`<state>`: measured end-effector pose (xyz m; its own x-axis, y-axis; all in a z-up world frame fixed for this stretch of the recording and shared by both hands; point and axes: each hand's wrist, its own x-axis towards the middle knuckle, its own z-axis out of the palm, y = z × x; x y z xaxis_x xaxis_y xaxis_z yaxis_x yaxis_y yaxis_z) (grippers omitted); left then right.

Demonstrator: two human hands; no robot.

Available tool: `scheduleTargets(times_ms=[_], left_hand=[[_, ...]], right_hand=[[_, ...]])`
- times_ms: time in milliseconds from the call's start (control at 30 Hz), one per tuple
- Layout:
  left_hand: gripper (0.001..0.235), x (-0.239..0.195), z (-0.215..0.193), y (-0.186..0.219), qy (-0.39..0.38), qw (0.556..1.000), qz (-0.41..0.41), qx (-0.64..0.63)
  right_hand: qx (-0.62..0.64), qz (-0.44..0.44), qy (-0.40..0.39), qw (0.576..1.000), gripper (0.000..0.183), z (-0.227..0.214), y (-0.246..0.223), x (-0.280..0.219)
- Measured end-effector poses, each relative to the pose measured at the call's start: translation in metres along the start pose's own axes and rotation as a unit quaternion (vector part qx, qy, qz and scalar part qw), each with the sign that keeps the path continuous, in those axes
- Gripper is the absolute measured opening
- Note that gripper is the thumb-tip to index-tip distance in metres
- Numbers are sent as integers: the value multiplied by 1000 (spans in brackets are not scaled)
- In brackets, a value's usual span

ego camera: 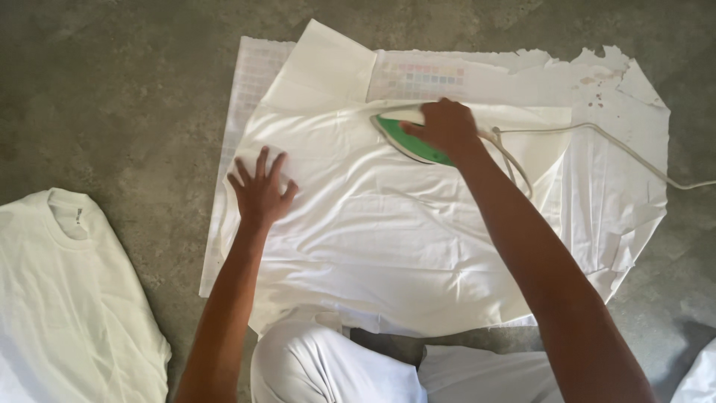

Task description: The person sits on the floor and irons a white shirt laid out on a patterned cloth. They use a green iron to smooth the fabric, repeatedly adjusting the shirt's position and sleeves to ensure even coverage.

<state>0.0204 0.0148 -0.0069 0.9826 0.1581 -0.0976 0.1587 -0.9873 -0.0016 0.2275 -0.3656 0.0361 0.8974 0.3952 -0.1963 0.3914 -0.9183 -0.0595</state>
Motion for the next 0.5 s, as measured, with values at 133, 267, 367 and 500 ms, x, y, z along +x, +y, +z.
scheduleTargets(times_ms=[133,267,367,500], left_hand=[[55,33,20,25,103,994,4,-45],[77,49,-5,76,95,987,60,-112],[73,55,-15,101,12,991,41,-129],[64,67,-15,110,-36,994,-1,-105]], right_hand=[[-43,-67,-3,997,84,-2,-30,8],[-22,-28,45,998,85,6,-35,25],[-14,-44,29,999,83,2,-34,23],[-39,-100,-15,994,78,-11,-29,3]])
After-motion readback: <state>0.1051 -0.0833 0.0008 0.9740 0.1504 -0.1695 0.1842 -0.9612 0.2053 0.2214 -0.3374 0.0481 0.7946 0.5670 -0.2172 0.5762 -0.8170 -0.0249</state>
